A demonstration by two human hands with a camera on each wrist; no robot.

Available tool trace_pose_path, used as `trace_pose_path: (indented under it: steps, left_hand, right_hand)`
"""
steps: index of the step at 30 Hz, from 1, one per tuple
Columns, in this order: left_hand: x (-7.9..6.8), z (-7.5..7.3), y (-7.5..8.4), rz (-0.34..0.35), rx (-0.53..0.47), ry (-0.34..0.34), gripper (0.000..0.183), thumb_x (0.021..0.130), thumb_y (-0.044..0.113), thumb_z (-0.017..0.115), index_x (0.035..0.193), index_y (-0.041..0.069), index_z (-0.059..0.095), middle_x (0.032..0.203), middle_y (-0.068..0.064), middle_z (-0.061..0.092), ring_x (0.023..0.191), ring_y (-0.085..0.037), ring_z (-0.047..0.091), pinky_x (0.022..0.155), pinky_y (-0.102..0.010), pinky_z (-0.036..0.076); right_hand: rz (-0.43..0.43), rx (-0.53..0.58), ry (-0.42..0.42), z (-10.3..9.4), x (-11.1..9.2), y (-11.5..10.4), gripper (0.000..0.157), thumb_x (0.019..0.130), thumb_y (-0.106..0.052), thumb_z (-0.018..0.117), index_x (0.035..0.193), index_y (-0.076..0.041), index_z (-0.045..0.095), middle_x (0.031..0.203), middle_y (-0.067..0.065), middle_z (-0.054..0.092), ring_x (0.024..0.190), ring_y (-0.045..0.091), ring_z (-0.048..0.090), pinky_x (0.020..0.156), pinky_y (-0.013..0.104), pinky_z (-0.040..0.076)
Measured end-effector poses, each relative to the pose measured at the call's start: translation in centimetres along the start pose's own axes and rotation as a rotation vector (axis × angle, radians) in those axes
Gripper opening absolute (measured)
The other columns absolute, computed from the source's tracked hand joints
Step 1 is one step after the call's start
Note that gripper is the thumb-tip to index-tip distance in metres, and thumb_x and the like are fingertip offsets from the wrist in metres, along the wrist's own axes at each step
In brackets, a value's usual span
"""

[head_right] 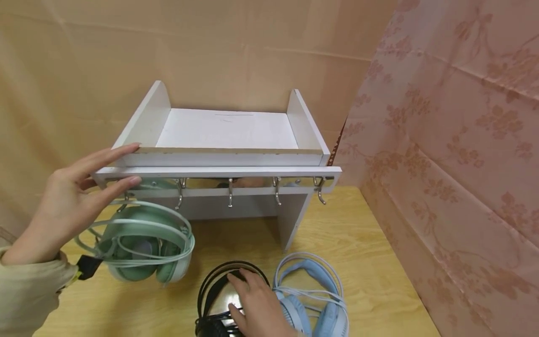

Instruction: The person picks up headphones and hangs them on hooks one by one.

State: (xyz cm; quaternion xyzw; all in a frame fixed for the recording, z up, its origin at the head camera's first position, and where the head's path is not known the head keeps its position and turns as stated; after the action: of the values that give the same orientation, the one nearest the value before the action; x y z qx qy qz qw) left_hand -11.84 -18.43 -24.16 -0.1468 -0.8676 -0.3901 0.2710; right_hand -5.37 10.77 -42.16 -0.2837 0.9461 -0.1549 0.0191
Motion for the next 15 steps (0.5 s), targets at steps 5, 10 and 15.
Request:
trace_pose_path:
  steps: [5, 10, 15]
  left_hand:
    - [0.0, -0.1, 0.1, 0.009, 0.004, 0.002, 0.054, 0.078, 0.012, 0.074, 0.126, 0.033, 0.058, 0.130, -0.005, 0.057, 0.114, 0.002, 0.049, 0.070, -0.009, 0.032]
    - [-0.1, -0.1, 0.1, 0.016, 0.008, 0.003, 0.055, 0.077, 0.012, 0.074, 0.125, 0.033, 0.058, 0.129, -0.004, 0.058, 0.116, 0.002, 0.048, 0.068, -0.009, 0.032]
    - [-0.2, 0.0, 0.1, 0.025, 0.007, 0.006, 0.055, 0.077, 0.012, 0.075, 0.125, 0.032, 0.059, 0.129, -0.005, 0.058, 0.112, 0.010, 0.047, 0.071, -0.008, 0.032]
  right_hand:
    - [0.066, -0.008, -0.051, 0.0, -1.0, 0.7, 0.048, 0.089, -0.038, 0.059, 0.132, -0.018, 0.050, 0.121, 0.005, 0.053, 0.103, 0.018, 0.056, 0.075, 0.035, 0.050]
    - [0.081, -0.015, -0.097, 0.5, -1.8, 1.3, 0.048, 0.086, -0.040, 0.062, 0.126, -0.015, 0.055, 0.101, -0.002, 0.051, 0.079, 0.007, 0.048, 0.060, 0.025, 0.042]
    - [0.116, 0.010, -0.139, 0.9, -2.5, 1.4, 0.050, 0.084, -0.041, 0.064, 0.125, -0.014, 0.056, 0.102, 0.001, 0.052, 0.081, 0.010, 0.052, 0.059, 0.026, 0.043]
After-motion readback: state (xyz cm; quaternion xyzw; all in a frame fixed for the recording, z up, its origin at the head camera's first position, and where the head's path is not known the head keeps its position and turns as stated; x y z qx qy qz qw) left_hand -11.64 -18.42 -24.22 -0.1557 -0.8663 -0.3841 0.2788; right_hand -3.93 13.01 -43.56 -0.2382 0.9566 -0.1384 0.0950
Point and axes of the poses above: each hand's wrist, its own x-axis towards the middle knuckle, its own z-axis out of the palm, y = z × x, the point moved 1 cm from there along x, towards the middle knuckle
